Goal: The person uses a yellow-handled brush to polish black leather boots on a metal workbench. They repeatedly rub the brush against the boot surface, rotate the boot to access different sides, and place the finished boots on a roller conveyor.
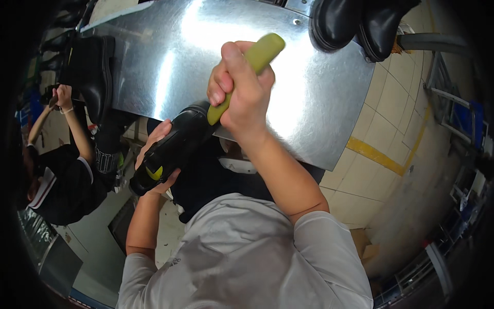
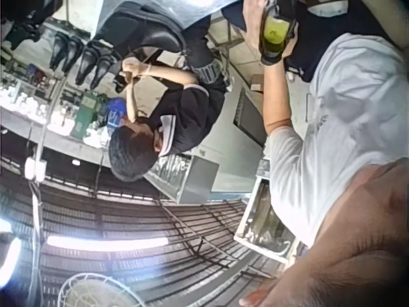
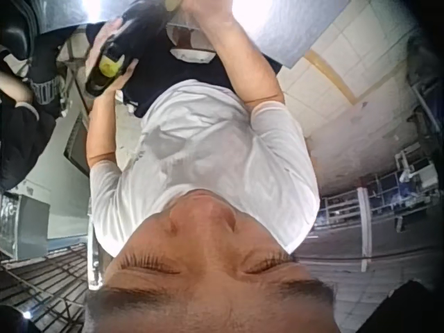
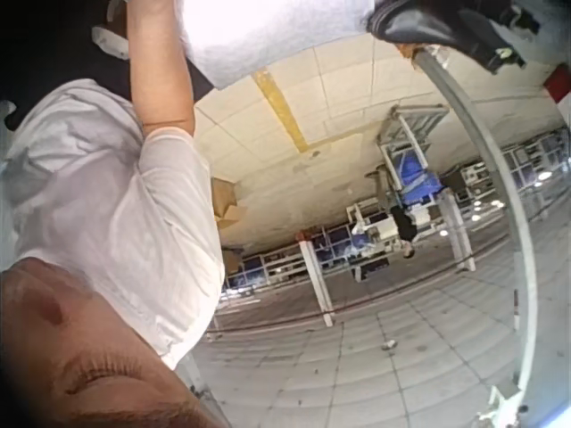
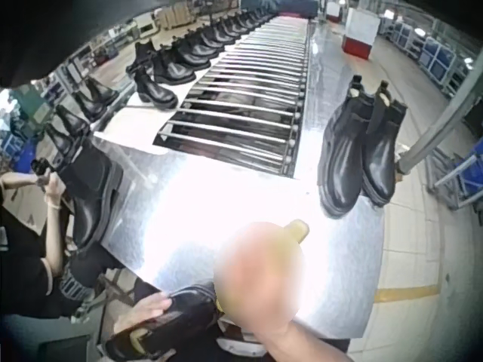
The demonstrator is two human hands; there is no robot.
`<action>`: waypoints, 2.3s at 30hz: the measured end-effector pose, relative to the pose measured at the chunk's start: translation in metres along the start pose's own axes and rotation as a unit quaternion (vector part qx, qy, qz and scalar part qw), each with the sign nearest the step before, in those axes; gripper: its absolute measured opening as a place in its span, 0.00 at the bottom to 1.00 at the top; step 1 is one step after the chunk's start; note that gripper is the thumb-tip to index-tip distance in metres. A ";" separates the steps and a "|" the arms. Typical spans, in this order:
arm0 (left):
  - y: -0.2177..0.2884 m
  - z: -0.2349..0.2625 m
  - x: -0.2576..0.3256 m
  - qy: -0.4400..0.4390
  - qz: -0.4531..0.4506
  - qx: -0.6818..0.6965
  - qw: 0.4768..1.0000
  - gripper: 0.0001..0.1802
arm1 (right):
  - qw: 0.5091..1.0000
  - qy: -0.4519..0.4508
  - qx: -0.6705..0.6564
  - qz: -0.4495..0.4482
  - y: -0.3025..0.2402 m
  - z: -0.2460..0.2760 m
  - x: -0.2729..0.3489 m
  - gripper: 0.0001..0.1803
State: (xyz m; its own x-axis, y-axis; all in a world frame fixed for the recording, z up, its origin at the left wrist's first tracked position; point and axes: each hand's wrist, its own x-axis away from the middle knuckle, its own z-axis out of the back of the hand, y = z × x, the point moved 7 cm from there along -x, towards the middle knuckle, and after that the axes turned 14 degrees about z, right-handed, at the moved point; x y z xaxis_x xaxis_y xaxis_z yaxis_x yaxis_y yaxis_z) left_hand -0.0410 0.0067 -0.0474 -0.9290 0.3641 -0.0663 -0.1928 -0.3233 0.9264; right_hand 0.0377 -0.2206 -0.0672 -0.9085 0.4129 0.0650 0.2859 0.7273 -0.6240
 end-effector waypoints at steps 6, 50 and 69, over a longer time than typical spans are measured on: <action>0.014 0.001 -0.014 -0.010 0.032 -0.021 0.999 0.39 | 0.985 -0.047 0.119 0.116 -0.005 -0.017 0.019 0.11; 0.093 -0.023 -0.081 -0.162 -0.080 -0.220 0.959 0.27 | 0.999 -0.031 -0.016 0.010 -0.070 0.037 -0.012 0.17; 0.061 -0.035 -0.081 -0.103 -0.080 -0.133 0.983 0.24 | 0.984 -0.092 -0.013 0.149 -0.059 0.037 -0.005 0.13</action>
State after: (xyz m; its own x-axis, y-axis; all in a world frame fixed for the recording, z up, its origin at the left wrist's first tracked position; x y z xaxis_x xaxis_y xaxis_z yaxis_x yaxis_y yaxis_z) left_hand 0.0115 -0.0728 0.0015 -0.8019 0.5889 -0.1013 -0.4320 -0.4543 0.7791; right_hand 0.0140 -0.2861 -0.0597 -0.8218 0.5061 -0.2616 0.5542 0.6036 -0.5731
